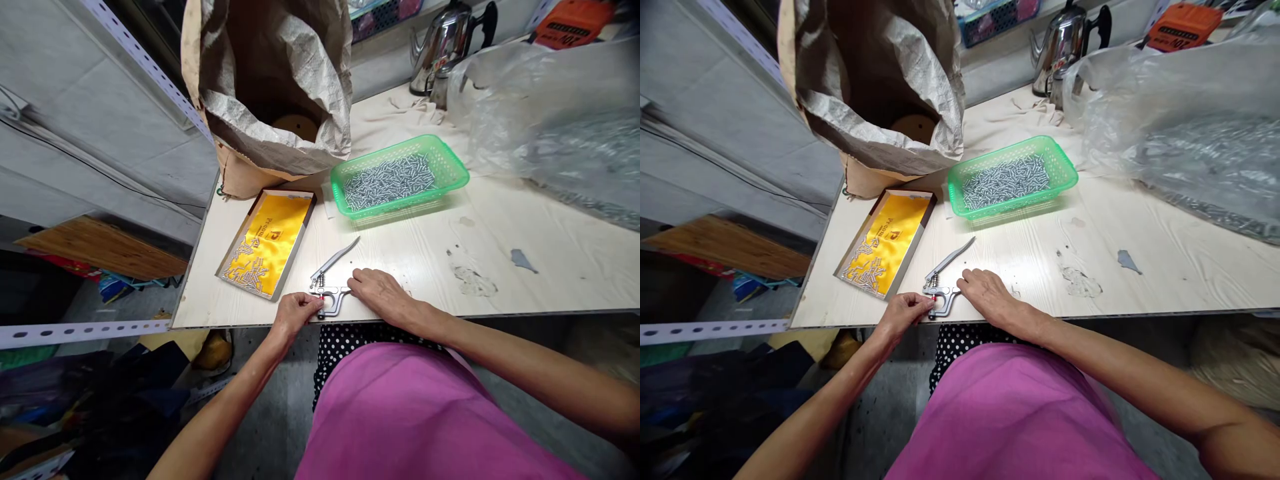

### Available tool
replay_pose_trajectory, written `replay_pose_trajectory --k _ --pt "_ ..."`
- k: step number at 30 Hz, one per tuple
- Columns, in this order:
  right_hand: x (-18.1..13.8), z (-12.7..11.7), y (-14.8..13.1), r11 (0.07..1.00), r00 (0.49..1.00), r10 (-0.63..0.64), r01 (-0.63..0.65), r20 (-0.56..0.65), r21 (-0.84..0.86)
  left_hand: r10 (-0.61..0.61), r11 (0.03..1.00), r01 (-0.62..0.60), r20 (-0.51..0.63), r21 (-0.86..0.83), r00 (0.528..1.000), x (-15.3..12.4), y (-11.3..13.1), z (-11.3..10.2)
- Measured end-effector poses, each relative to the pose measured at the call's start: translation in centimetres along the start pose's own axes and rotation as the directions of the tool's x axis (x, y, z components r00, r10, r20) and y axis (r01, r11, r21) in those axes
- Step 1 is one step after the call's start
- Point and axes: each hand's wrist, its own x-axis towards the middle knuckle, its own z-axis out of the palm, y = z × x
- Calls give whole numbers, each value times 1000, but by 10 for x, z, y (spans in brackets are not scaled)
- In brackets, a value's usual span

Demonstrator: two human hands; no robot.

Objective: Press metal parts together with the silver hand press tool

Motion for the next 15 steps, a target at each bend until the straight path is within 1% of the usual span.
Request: replay_pose_trajectory --k 5,10,13,15 --pt "-2 -1 0 1000 1000 -1 1 8 4 7 990 -9 14 139 1000 6 -1 -3" --pt "-3 0 1 999 1000 -18 19 -13 33 -32 963 4 101 270 994 7 2 -7" --pt "-3 -1 1 998 1000 -29 29 -6 49 -71 965 33 138 260 988 5 5 -6" --pt "-3 0 2 998 999 -40 40 -5 57 -116 971 84 136 222 984 3 7 -5"
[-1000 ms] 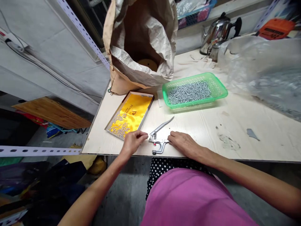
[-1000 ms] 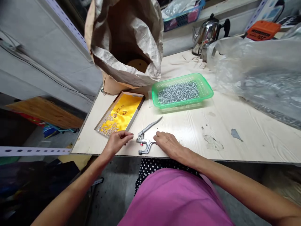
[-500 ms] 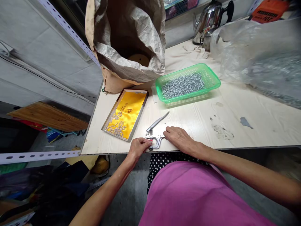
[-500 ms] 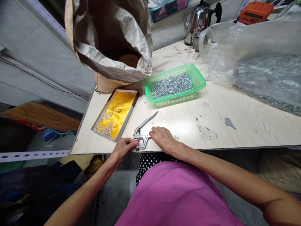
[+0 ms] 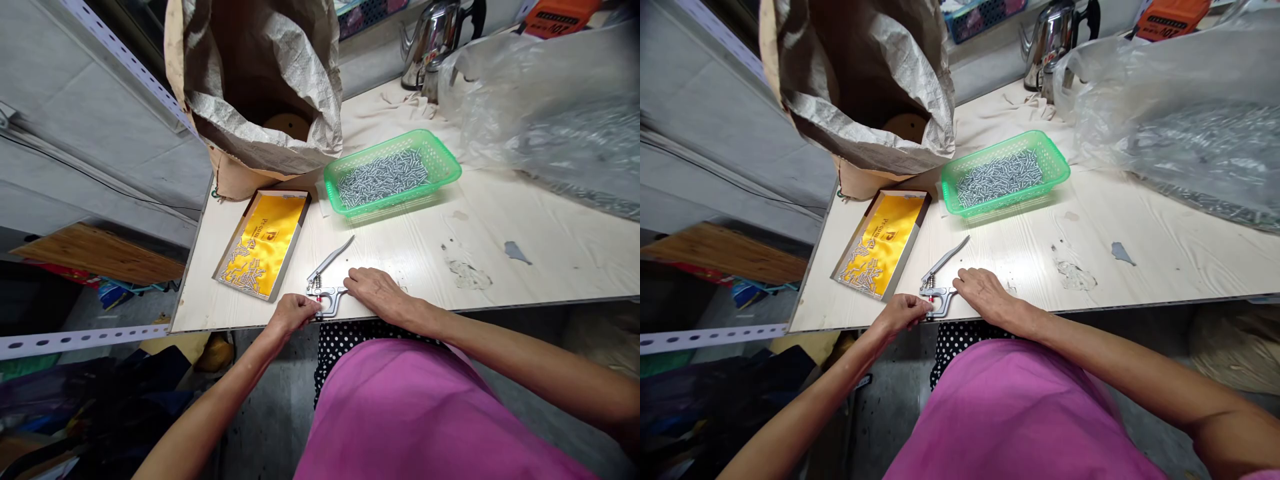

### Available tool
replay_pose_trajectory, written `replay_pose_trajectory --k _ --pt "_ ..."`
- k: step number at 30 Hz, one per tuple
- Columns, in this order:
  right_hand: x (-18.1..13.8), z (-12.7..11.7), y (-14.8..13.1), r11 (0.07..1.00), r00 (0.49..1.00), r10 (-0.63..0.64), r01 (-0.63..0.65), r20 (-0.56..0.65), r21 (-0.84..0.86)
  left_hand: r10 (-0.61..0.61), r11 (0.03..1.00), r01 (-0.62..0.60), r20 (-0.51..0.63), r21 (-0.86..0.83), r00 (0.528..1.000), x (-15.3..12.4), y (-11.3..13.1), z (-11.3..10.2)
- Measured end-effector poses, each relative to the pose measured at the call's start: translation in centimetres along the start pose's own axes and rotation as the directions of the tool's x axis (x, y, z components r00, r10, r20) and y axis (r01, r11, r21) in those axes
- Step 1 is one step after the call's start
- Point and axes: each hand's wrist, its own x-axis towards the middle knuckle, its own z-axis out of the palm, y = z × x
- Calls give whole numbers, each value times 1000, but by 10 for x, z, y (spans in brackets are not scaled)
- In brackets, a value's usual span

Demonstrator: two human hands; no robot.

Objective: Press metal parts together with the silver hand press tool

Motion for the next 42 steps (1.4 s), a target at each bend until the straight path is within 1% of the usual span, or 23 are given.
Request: replay_pose_trajectory --k 2,5,9,12,14,16,19,22,27,31,35,37,38,39,40,41,42 --pt "-1 2 0 1000 1000 -8 8 -9 5 -51 998 52 18 -48 999 -3 3 1" --pt "-2 5 1 1000 999 -9 10 -37 16 -101 992 106 66 -70 993 -5 6 0" --pt "-1 -2 9 996 997 -24 29 -70 82 -117 989 125 99 -75 988 -6 7 -1" --pt "6 -11 22 998 995 -32 36 -97 42 -123 988 131 94 -80 988 -5 7 -1" --pt "13 -13 32 1000 996 -29 29 -83 1 -126 988 134 103 -73 987 -5 8 -1" --pt "20 -11 40 999 999 -39 39 -35 -11 -131 988 139 117 -68 984 -6 9 -1" --pt "28 -8 46 998 998 -66 67 14 -17 -142 986 152 132 -68 981 -6 10 -2" --pt "30 -10 46 996 996 -85 85 12 -26 -147 986 158 147 -62 978 -5 12 -2" --pt "30 -15 44 997 997 -75 74 -35 -28 -138 986 150 151 -70 979 -6 13 -1" --pt "31 -16 42 996 996 -74 71 -47 -59 -159 980 172 126 -100 979 -7 11 1" --pt "31 -18 38 997 998 -54 53 -25 -60 -165 974 178 97 -138 981 -7 9 3" --pt "29 -20 36 998 999 -47 46 -15 -40 -170 978 177 79 -106 982 -9 8 4" --pt "27 -20 34 999 999 -43 43 -14 -28 -154 986 156 45 -49 987 -11 7 4" --pt "25 -21 32 999 999 -40 40 -14 -17 -108 993 109 -16 39 994 -13 6 5" --pt "24 -22 31 999 999 -36 36 -15 -9 -23 987 38 -96 156 995 -16 5 7" --pt "22 -23 29 999 999 -33 33 -17 -7 100 956 -46 -173 290 980 -19 5 8" --pt "20 -24 27 1000 999 -30 29 -18 -7 245 897 -132 -226 422 943 -21 6 11"
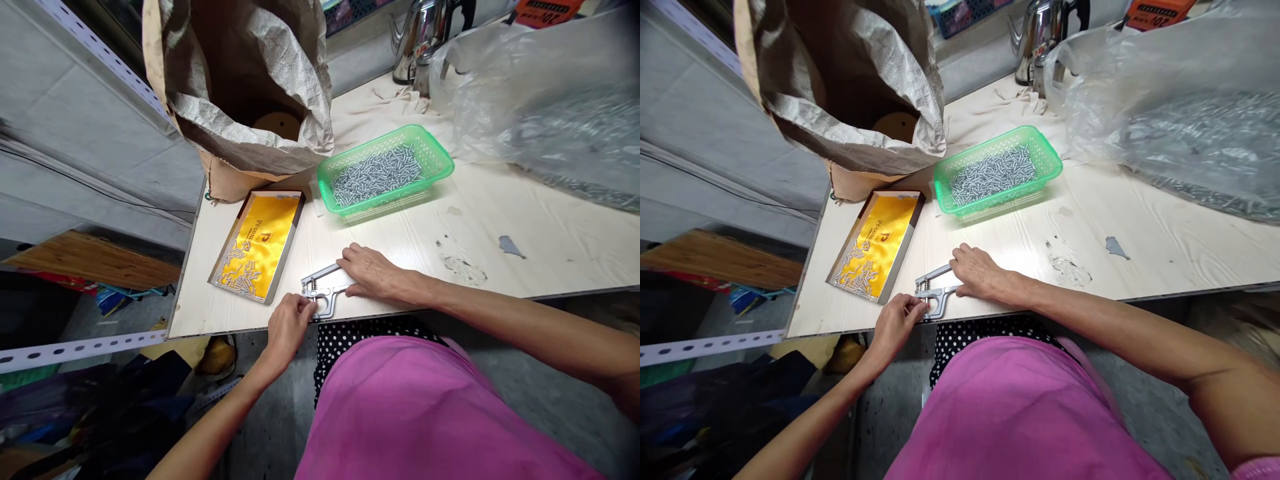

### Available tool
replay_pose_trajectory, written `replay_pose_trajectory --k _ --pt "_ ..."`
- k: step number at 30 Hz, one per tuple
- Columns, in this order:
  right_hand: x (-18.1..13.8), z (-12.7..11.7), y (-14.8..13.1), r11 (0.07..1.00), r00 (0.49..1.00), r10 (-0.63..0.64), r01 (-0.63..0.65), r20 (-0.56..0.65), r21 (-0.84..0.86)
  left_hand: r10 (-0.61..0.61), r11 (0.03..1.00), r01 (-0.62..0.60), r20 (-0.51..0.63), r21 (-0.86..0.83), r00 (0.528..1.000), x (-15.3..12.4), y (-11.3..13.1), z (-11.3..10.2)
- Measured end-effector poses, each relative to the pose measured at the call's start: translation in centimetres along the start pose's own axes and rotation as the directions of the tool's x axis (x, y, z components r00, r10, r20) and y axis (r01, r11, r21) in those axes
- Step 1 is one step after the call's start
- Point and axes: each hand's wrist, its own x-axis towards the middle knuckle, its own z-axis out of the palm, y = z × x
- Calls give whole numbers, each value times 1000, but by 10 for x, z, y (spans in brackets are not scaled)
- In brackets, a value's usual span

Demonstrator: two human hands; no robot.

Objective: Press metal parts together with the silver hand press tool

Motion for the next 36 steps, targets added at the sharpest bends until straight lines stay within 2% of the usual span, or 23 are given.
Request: replay_pose_trajectory --k 1,3,5,8,12,17,20,23,32,36 --pt "-1 -1 -2 1000 1000 5 -5 1 -1 126 987 -117 -82 106 989 -1 3 2" --pt "-2 -2 -5 1000 1000 15 -16 8 1 346 915 -304 -130 264 929 1 11 6" --pt "-2 -2 -6 1000 1000 26 -26 17 4 495 827 -440 -83 351 865 10 21 11" --pt "-4 -3 -5 1000 999 29 -29 16 11 580 733 -544 43 409 813 30 32 17" --pt "-11 -3 -1 999 999 37 -38 31 30 567 675 -577 178 459 804 48 40 13" --pt "-13 -2 -2 996 995 89 -87 51 -28 551 633 -594 250 496 796 56 47 6" --pt "-8 0 -1 993 996 89 -87 21 -81 547 649 -586 238 485 803 59 50 6" --pt "0 1 4 990 997 78 -77 6 -120 517 690 -543 198 479 833 61 52 7" --pt "16 -6 9 996 984 10 6 179 -87 442 730 -490 218 475 870 62 59 8" --pt "18 -4 9 994 986 36 -18 161 -107 425 756 -464 194 461 884 64 60 9"
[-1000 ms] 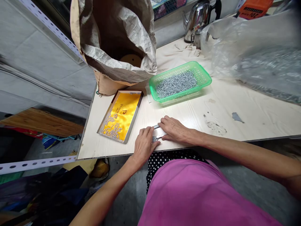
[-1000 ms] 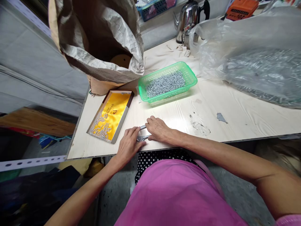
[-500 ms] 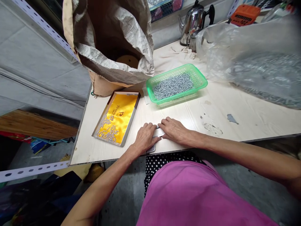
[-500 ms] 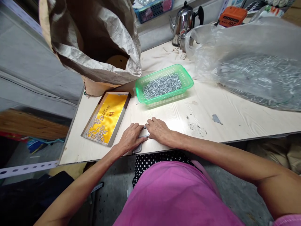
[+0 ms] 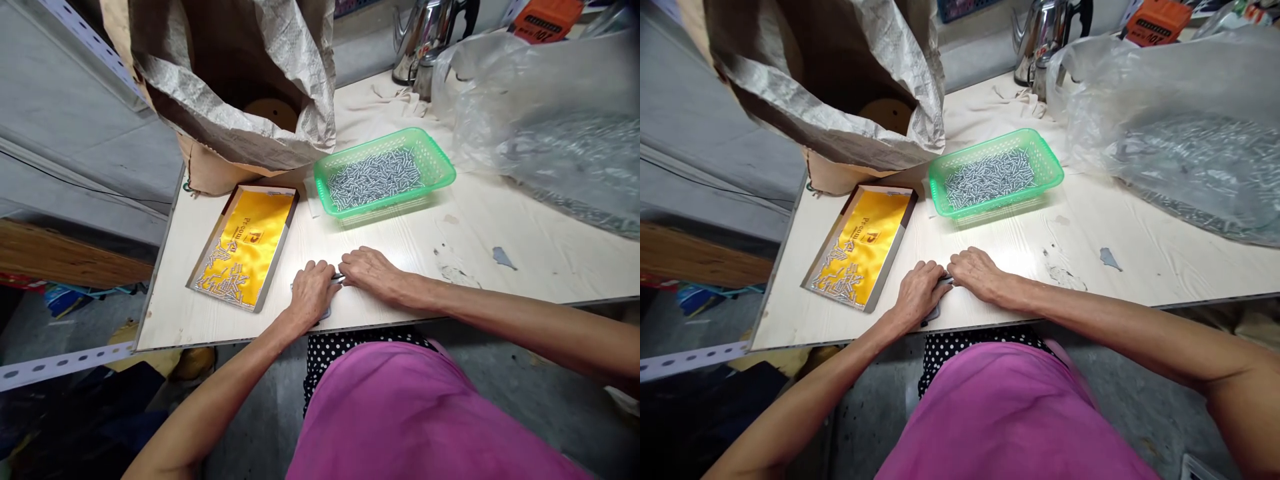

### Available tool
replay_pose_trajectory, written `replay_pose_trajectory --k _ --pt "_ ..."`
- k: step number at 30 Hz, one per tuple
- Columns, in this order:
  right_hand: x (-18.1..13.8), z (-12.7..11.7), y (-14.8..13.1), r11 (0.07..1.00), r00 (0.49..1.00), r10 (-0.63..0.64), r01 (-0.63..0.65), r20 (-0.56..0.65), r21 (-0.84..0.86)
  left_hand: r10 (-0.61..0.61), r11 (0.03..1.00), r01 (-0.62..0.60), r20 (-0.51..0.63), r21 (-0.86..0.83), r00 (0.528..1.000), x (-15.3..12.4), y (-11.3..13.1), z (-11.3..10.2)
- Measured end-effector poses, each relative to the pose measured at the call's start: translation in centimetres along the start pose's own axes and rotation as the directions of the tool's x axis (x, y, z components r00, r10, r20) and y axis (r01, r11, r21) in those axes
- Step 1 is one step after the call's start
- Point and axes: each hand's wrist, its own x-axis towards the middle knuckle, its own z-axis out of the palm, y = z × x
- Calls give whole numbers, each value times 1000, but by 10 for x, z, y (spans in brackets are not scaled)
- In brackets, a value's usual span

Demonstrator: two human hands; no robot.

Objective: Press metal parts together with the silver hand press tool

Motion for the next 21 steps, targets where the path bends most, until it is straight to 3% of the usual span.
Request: replay_pose_trajectory --k 3,5,8,10,12,15,21 --pt "-1 0 2 999 996 40 -40 -80 -2 -45 999 44 -78 -24 996 -2 -2 6" --pt "-4 1 4 998 989 59 -53 -134 45 -57 996 42 -189 -82 980 -9 -6 13" --pt "-14 8 8 994 974 65 -44 -216 101 -110 976 21 -408 -216 907 -31 -16 22" --pt "-22 15 8 995 967 35 -11 -252 97 -229 948 78 -490 -309 841 -50 -26 26" --pt "-28 23 7 995 968 7 18 -252 99 -353 903 170 -457 -394 816 -68 -36 28" --pt "-29 32 0 993 969 9 21 -246 115 -449 840 280 -304 -465 840 -82 -47 29" --pt "-25 47 -14 998 956 16 0 -294 55 -491 827 400 -159 -395 857 -65 -44 23"
